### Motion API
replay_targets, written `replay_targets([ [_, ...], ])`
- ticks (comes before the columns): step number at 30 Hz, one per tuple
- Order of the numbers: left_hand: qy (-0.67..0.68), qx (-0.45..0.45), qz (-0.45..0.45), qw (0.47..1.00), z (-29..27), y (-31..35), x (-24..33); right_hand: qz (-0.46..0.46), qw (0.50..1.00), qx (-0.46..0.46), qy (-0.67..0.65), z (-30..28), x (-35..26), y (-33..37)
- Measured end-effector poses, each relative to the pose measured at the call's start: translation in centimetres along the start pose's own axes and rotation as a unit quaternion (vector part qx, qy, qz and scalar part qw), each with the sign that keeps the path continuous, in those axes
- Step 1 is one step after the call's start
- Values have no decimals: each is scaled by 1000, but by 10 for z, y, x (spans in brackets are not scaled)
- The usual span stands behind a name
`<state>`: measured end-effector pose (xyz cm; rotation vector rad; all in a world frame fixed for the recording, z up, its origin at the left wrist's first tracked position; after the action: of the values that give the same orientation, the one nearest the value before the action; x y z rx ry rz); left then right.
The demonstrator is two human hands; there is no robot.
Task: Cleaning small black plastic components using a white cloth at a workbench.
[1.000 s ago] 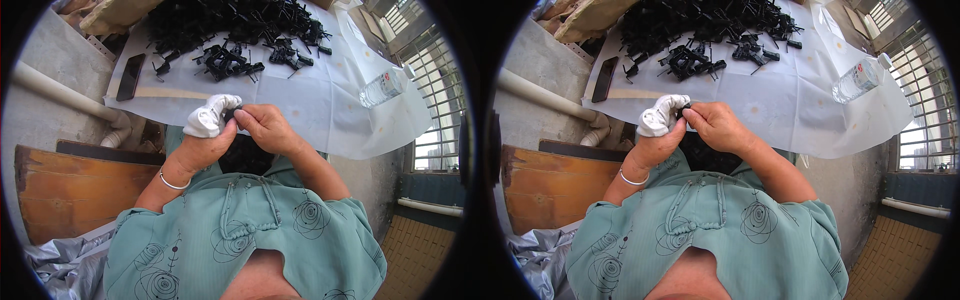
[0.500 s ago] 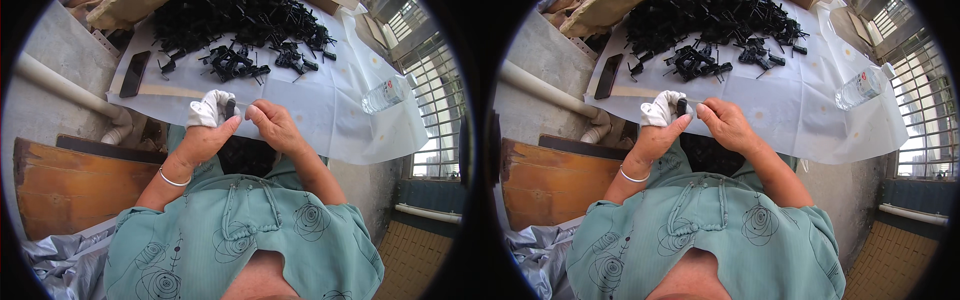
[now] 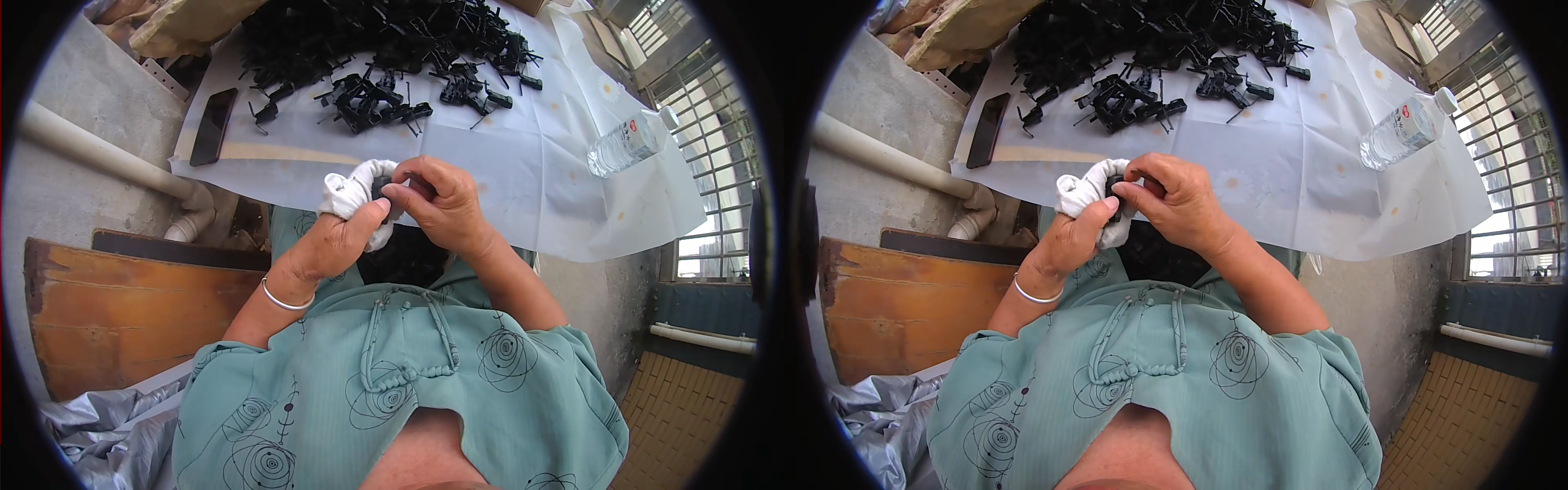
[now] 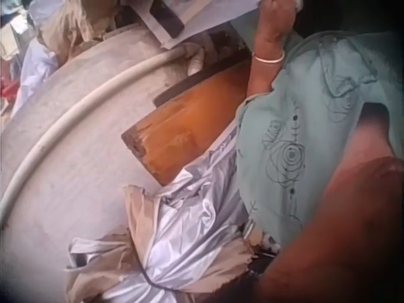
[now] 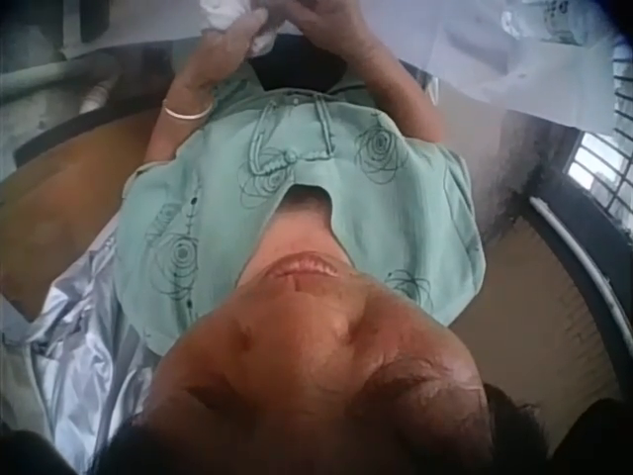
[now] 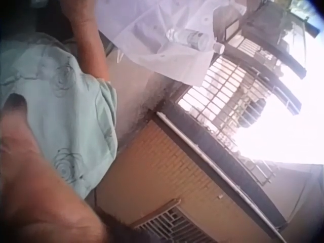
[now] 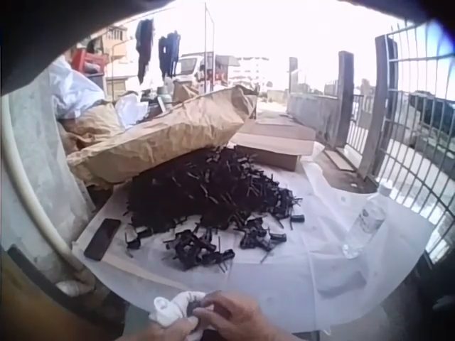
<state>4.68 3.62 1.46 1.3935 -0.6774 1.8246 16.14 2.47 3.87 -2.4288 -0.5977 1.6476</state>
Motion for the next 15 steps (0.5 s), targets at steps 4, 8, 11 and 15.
replay_targets([
  [4,-80,47,26,995,-6,1,4,28,999,-4,-36,1,2,0],
  [8,-176,79,82,978,-11,0,2,70,988,-134,-16,12,0,-3],
  [11,-312,95,133,936,-6,1,9,96,980,-172,-9,19,7,-3],
  [15,-405,116,128,898,-3,2,14,48,995,-84,-3,25,8,-2],
])
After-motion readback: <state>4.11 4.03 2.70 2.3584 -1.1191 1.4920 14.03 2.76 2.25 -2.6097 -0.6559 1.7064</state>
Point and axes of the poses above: each hand's wrist, its own y-axis away from the middle knuckle, its own z-axis out of the palm, x = y × z, the point moved 7 cm from there along -y, towards the middle knuckle, and after that the axes turned 12 degrees about -x, right-handed, at the moved point
